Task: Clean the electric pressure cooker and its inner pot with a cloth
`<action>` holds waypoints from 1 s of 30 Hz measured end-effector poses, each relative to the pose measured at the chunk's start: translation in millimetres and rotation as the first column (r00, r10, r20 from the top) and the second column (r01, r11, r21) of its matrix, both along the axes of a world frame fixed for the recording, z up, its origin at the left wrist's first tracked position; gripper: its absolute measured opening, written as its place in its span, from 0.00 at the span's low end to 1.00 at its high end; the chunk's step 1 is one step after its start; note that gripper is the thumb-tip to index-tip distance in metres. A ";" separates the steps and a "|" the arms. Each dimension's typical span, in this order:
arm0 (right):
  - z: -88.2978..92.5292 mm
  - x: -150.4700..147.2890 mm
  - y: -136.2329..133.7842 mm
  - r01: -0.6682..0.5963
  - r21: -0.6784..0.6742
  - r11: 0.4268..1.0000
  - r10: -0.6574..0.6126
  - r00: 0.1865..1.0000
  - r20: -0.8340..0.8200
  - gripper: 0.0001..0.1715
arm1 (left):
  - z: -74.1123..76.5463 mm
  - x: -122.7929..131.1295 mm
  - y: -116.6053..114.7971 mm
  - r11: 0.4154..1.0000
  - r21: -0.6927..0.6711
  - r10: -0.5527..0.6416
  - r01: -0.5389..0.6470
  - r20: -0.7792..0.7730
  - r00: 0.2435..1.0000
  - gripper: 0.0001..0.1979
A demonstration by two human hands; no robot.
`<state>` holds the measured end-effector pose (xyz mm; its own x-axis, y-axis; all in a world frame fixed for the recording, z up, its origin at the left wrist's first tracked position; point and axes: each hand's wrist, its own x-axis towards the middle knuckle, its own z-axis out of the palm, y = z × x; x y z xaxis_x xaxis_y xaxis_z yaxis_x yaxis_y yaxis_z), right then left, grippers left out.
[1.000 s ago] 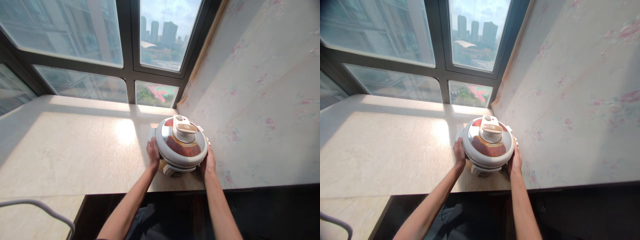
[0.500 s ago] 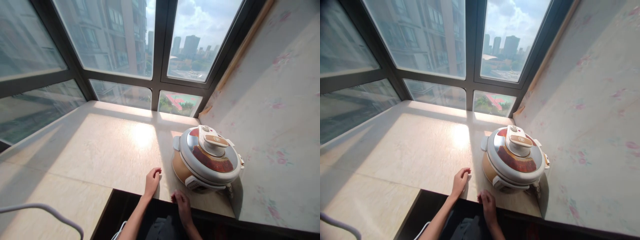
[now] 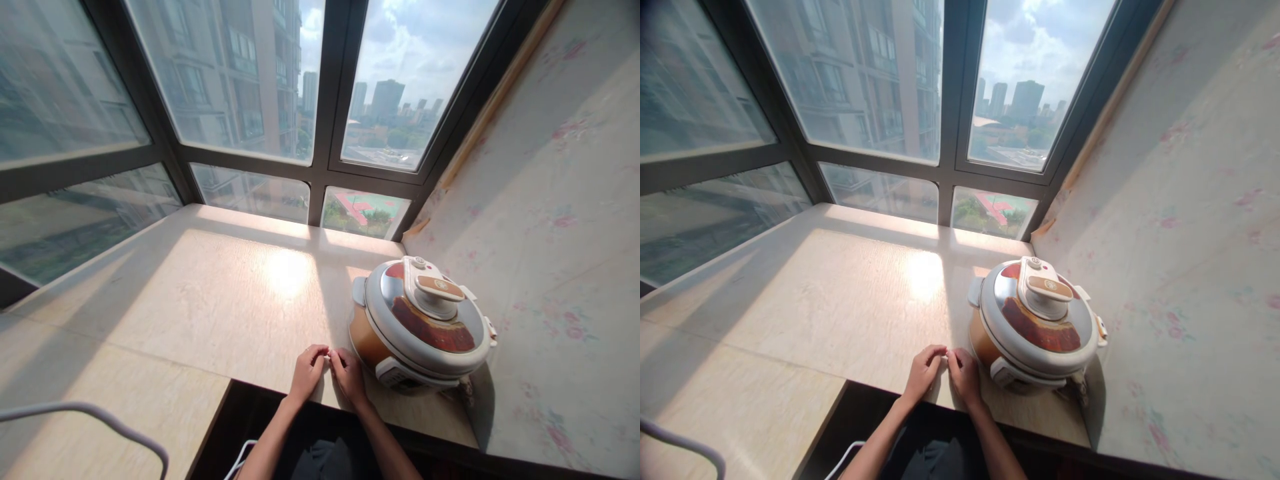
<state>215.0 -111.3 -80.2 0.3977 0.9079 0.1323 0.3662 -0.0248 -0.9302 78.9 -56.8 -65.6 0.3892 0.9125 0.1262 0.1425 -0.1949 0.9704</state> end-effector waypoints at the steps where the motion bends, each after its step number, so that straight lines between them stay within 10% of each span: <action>1: 0.8 -0.4 -1.2 -0.004 0.004 1.000 0.004 1.000 0.030 0.27 | -0.5 0.0 -0.1 1.000 0.000 -0.001 0.001 -0.003 1.000 0.14; 30: -0.1 1.7 -0.7 -0.016 0.043 0.999 0.012 0.996 0.087 0.22 | -2.0 -0.3 1.2 0.999 0.047 0.009 -0.009 -0.015 1.000 0.13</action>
